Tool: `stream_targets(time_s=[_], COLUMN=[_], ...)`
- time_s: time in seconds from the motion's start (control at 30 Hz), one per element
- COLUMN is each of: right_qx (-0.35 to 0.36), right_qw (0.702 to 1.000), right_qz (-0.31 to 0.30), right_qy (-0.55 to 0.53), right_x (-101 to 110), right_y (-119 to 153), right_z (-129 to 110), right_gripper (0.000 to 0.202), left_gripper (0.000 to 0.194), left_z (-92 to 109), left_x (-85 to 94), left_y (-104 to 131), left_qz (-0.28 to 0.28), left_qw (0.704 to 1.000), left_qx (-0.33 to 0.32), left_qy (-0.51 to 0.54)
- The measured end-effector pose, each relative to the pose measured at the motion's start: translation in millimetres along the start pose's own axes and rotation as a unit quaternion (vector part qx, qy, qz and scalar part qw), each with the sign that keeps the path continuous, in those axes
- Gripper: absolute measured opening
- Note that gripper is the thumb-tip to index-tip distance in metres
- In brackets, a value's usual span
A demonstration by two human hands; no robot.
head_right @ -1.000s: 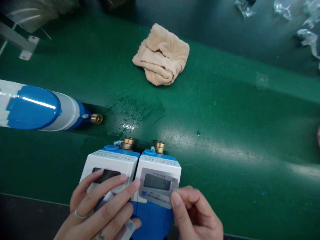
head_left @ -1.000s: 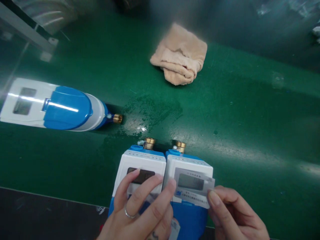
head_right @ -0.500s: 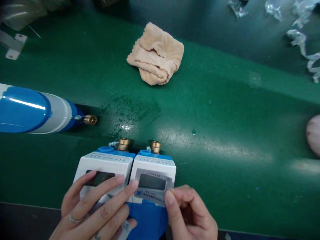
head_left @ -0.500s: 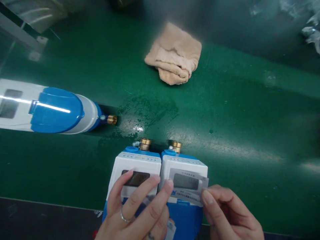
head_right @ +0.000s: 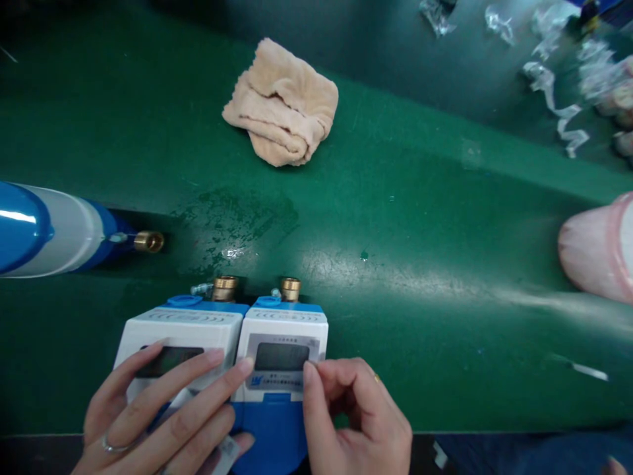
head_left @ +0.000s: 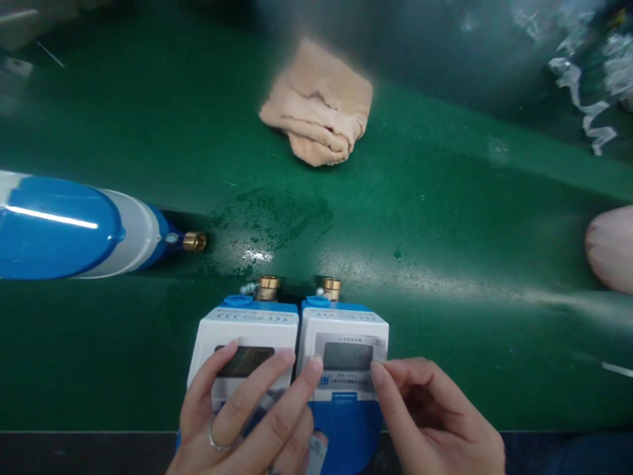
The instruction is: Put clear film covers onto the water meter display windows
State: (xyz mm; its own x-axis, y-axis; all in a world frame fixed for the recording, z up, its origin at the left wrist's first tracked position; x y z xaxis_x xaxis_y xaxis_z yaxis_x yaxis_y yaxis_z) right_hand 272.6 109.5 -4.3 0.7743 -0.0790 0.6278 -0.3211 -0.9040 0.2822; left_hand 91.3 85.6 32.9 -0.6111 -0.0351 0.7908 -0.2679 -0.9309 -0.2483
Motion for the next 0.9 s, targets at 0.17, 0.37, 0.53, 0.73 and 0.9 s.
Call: stream_targets(time_s=[0.17,0.37,0.53,0.73,0.9], right_qx=[0.085,0.006,0.005,0.039,0.005], right_qw=[0.995,0.995,0.986,0.994,0.989], right_qz=[0.022,-0.033,-0.122,-0.074,-0.137], right_qy=[0.051,-0.095,-0.112,-0.063,-0.054], right_x=[9,-2,-33,-36,-52], right_y=[-6,-19,-20,-20,-7], right_z=[-11,16,16,12,14], right_gripper=[0.024,0.028,0.047,0.051,0.091], left_gripper=[0.005,0.005,0.032,0.030,0.015], left_z=[-1,6,22,45,31], left_x=[0.4,-4.0,-6.4,-7.1,14.4], left_y=[-1,2,3,1,8], left_qz=[-0.013,-0.047,-0.050,-0.151,-0.109], left_qw=[1.000,0.996,0.991,0.958,0.982], left_qx=[-0.022,-0.069,-0.123,-0.243,-0.021], left_qy=[0.001,-0.016,0.006,0.013,0.154])
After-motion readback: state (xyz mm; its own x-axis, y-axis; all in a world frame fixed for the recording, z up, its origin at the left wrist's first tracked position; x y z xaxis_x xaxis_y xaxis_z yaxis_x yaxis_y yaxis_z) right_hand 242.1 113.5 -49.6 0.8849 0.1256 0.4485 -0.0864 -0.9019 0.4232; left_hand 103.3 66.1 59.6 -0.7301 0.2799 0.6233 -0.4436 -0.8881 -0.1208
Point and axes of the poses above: each hand's wrist, its own y-axis away from the middle knuckle, its own x-axis out of the back of the hand, z = x × y, the point moved 10 cm from there along -y, towards the middle knuckle, and after that the axes turned 2 degrees about y, right-handed, at the moved point
